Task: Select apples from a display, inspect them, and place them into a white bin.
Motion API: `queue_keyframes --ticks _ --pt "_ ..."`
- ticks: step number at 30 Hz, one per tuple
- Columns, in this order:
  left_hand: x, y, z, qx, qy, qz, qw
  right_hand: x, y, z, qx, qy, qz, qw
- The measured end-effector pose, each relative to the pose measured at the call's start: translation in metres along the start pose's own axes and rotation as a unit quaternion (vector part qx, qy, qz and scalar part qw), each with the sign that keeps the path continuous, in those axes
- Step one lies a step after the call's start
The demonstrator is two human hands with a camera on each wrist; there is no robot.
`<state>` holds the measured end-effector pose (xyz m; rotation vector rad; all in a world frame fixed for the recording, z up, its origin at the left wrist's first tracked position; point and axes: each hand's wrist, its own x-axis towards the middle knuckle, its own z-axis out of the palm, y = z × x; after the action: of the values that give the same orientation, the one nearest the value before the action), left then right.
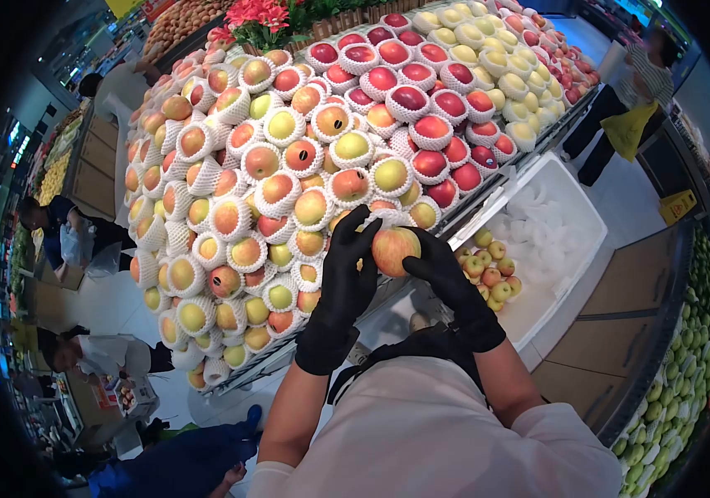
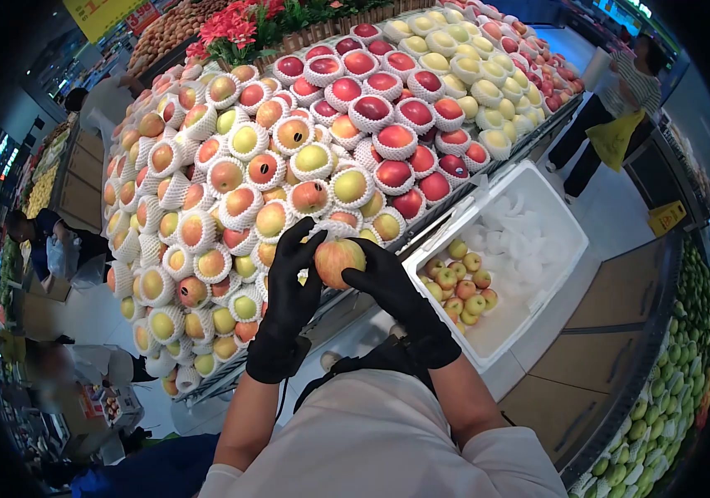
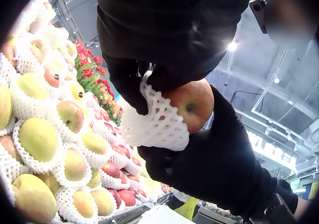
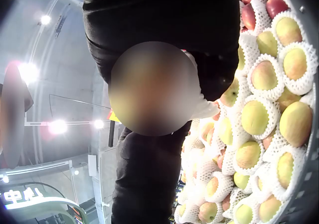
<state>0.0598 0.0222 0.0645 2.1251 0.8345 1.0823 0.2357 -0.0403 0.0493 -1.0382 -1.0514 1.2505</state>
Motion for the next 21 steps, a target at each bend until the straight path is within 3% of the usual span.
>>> queue_keyframes --ticks 12,18,21 --pt "0.007 0.012 -0.003 0.138 -0.010 0.029 0.990 0.013 -0.006 0.005 -0.274 0.041 -0.037 0.960" --pt "-0.003 0.014 0.000 0.159 -0.029 0.011 0.987 0.017 -0.021 0.018 -0.304 0.082 -0.029 0.948" --pt "-0.010 0.012 0.004 0.167 -0.009 0.035 0.985 0.021 -0.013 0.016 -0.363 0.125 -0.080 0.920"
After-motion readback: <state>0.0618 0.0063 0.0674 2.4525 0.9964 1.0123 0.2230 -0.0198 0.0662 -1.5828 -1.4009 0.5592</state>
